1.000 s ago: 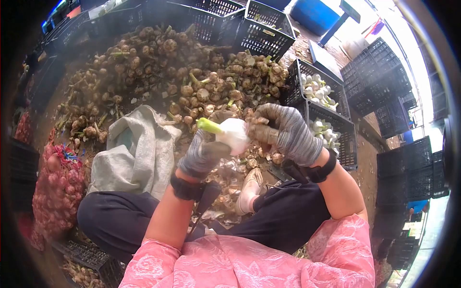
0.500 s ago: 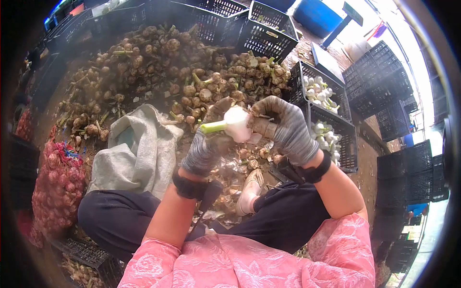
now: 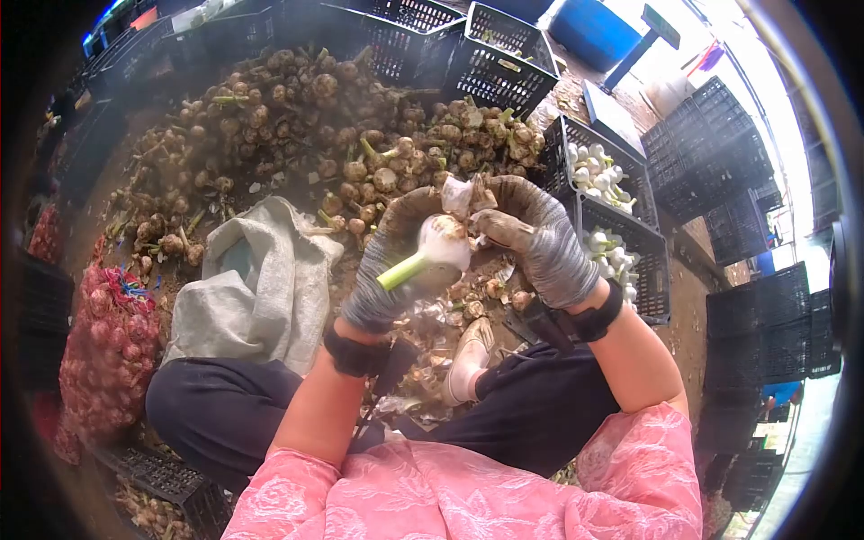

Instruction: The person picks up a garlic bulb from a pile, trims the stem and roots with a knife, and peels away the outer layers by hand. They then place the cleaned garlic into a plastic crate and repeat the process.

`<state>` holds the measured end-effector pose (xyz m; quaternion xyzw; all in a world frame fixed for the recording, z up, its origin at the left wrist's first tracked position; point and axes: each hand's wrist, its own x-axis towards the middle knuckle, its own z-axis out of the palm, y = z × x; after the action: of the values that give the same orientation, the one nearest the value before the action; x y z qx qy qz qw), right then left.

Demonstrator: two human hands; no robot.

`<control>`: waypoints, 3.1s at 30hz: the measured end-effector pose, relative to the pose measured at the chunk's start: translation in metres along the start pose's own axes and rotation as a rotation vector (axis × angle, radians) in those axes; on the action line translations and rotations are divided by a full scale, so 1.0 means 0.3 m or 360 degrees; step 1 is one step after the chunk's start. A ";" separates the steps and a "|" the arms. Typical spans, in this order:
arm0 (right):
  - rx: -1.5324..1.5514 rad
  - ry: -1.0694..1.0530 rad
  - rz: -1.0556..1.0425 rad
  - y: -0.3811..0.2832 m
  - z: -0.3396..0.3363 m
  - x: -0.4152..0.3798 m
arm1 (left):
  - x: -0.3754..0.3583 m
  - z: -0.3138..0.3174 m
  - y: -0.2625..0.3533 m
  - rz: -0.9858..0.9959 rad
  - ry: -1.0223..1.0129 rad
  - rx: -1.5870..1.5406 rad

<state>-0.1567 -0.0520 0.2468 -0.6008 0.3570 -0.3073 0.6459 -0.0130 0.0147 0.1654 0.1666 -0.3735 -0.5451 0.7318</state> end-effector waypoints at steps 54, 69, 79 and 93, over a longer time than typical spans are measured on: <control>-0.1100 0.0020 -0.0362 0.049 -0.016 0.046 | -0.038 -0.098 -0.073 -0.0824 0.0163 -0.0551; -0.0027 0.0093 0.0008 0.132 0.050 0.078 | -0.026 0.028 -0.050 -0.0693 -0.0017 0.0119; -0.0143 0.0306 -0.0178 0.105 0.052 0.068 | -0.037 0.053 -0.066 -0.0391 0.0251 0.0078; 0.0077 0.0425 0.0144 0.071 0.039 0.063 | -0.051 0.073 -0.090 0.0006 0.0163 0.1034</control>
<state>-0.1372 -0.0592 0.2243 -0.5220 0.4591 -0.3635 0.6201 -0.0492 0.0229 0.1568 0.4180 -0.4909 -0.3870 0.6591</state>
